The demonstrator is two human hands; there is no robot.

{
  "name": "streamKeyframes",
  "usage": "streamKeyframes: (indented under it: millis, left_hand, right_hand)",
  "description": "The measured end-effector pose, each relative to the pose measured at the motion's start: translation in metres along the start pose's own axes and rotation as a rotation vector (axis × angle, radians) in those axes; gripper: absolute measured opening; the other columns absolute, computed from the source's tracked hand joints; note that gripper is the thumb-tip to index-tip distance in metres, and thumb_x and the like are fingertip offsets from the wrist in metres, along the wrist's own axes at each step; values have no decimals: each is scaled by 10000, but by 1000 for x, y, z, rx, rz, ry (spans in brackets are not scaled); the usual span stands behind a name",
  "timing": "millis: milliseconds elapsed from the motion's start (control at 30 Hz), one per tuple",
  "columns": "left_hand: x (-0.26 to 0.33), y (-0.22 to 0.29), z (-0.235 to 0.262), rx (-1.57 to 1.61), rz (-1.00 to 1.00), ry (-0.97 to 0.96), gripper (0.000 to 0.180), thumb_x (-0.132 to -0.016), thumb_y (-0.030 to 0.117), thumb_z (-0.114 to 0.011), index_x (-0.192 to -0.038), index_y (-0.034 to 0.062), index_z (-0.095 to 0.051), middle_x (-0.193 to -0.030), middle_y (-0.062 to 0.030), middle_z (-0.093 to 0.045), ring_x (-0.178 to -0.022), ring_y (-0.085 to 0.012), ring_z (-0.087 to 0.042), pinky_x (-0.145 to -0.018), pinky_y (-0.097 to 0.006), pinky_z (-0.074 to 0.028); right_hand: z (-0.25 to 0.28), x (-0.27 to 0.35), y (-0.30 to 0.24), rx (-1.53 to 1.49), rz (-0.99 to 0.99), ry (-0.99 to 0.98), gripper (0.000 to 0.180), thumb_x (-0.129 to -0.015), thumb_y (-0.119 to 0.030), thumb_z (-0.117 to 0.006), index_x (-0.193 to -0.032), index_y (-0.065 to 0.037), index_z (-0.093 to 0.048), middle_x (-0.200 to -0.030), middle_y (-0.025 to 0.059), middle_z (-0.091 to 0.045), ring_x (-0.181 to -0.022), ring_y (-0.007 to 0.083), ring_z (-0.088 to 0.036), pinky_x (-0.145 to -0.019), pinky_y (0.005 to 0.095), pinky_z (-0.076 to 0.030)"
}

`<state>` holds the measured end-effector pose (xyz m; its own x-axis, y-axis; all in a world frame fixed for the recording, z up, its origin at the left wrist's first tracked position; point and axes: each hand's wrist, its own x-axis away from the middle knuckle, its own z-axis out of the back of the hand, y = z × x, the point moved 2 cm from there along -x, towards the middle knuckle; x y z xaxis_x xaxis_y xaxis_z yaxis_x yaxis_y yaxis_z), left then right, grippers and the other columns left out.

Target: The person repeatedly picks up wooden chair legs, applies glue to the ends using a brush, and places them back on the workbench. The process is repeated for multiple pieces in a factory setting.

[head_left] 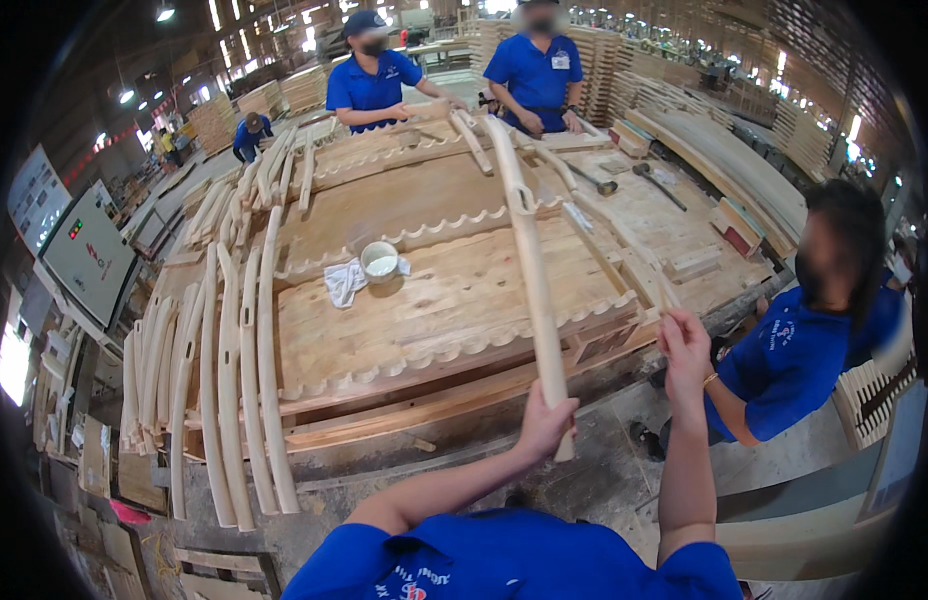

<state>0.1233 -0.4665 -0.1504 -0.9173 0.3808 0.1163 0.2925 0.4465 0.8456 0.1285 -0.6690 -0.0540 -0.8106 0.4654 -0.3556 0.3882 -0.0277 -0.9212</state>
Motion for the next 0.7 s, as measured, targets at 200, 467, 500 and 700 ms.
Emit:
streamKeyframes:
  millis: [200,467,500,700]
  left_hand:
    - [-64,-51,-81,7,49,35,342,-789,75,-584,-1009,71,-323,-692,-76,-477,-463,-155,-498,-394,-293,-440]
    - [-105,-79,-155,226,65,174,346,-812,165,-611,-970,66,-320,-697,-79,-479,-445,-160,-516,-378,-303,-452]
    - [-108,-80,-157,235,75,191,350,-814,172,-614,-970,65,-320,-695,-79,-479,-443,-160,-518,-374,-303,-451]
    - [-119,-68,-110,-103,492,-129,419,-875,398,-545,-1166,123,-421,-968,-49,-534,-914,-154,-542,-668,-319,-470]
  right_hand:
    - [96,31,-24,140,28,166,77,-895,-73,-552,-948,-23,-577,-701,-14,-524,-557,20,-413,-489,162,-300]
    - [141,55,-33,201,-26,270,62,-898,-96,-558,-928,-43,-573,-693,-21,-514,-566,15,-417,-488,153,-296]
    - [141,55,-32,206,-28,270,62,-898,-96,-557,-928,-44,-573,-695,-22,-512,-566,14,-414,-489,153,-295]
    - [114,45,-27,208,-65,144,74,-905,-103,-547,-938,-45,-580,-703,-30,-503,-572,9,-393,-496,151,-288]
